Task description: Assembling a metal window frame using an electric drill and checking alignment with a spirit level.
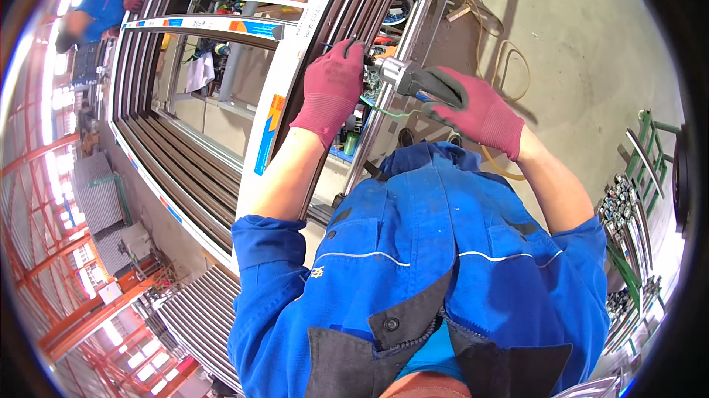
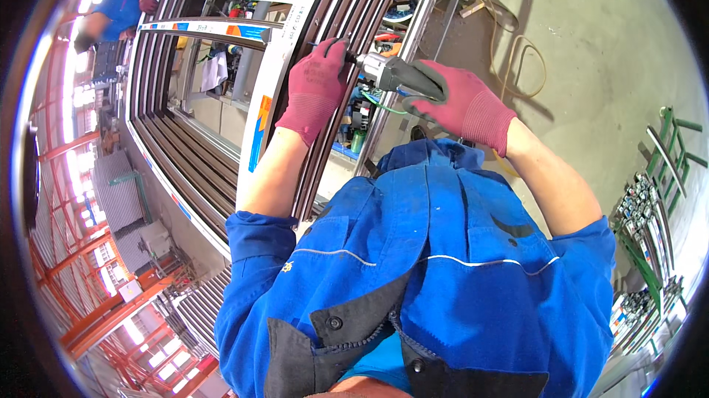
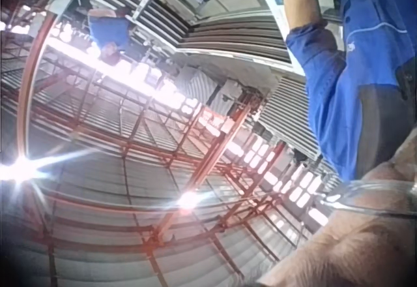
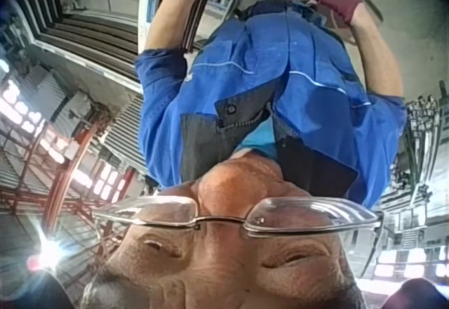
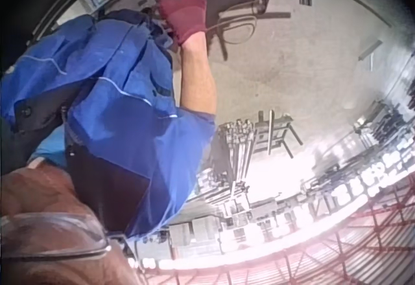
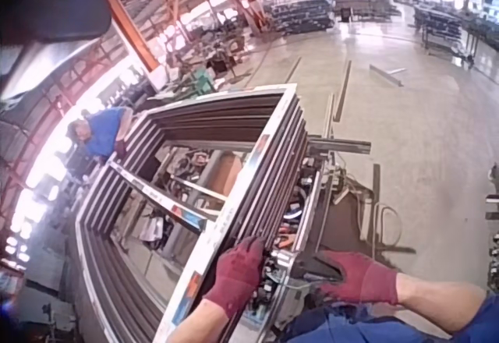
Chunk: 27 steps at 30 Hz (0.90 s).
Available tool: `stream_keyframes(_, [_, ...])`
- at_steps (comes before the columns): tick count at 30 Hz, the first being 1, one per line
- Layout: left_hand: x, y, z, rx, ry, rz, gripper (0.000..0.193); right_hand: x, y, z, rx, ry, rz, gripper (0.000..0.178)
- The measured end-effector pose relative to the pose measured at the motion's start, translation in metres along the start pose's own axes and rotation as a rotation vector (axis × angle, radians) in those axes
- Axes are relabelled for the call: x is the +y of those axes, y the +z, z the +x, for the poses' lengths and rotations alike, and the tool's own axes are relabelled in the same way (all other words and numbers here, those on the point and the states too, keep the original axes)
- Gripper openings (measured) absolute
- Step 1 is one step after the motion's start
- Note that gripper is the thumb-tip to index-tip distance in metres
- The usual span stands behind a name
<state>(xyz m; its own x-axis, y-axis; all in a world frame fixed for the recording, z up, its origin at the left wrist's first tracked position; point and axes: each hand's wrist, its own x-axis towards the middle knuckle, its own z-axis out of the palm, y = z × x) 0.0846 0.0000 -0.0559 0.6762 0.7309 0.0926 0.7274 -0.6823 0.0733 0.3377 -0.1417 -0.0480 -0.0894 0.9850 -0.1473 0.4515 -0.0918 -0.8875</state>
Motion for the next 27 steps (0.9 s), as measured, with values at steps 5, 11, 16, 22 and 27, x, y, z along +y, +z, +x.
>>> stream_keyframes(5, [-0.001, -0.005, -0.001, -0.031, -0.029, 0.040, 0.038, -0.011, -0.005, 0.008, -0.076, 0.036, 0.052, 0.068])
stream_keyframes(11, [-0.004, -0.061, -0.031, 0.392, 0.019, 0.020, 0.032, -0.012, -0.011, 0.017, -0.095, 0.045, 0.020, 0.067])
stream_keyframes(16, [-0.113, -0.076, -0.045, 0.262, -0.699, -1.066, 0.060, -0.015, -0.010, 0.018, -0.076, -0.003, -0.032, 0.069])
stream_keyframes(22, [-0.167, -0.052, 0.035, 0.084, -1.021, -1.521, 0.087, -0.007, -0.008, 0.019, -0.075, 0.020, -0.023, 0.072])
stream_keyframes(27, [-0.216, 0.007, 0.066, 0.302, -1.013, -1.402, 0.055, -0.016, -0.008, 0.021, 0.002, -0.099, -0.016, 0.060])
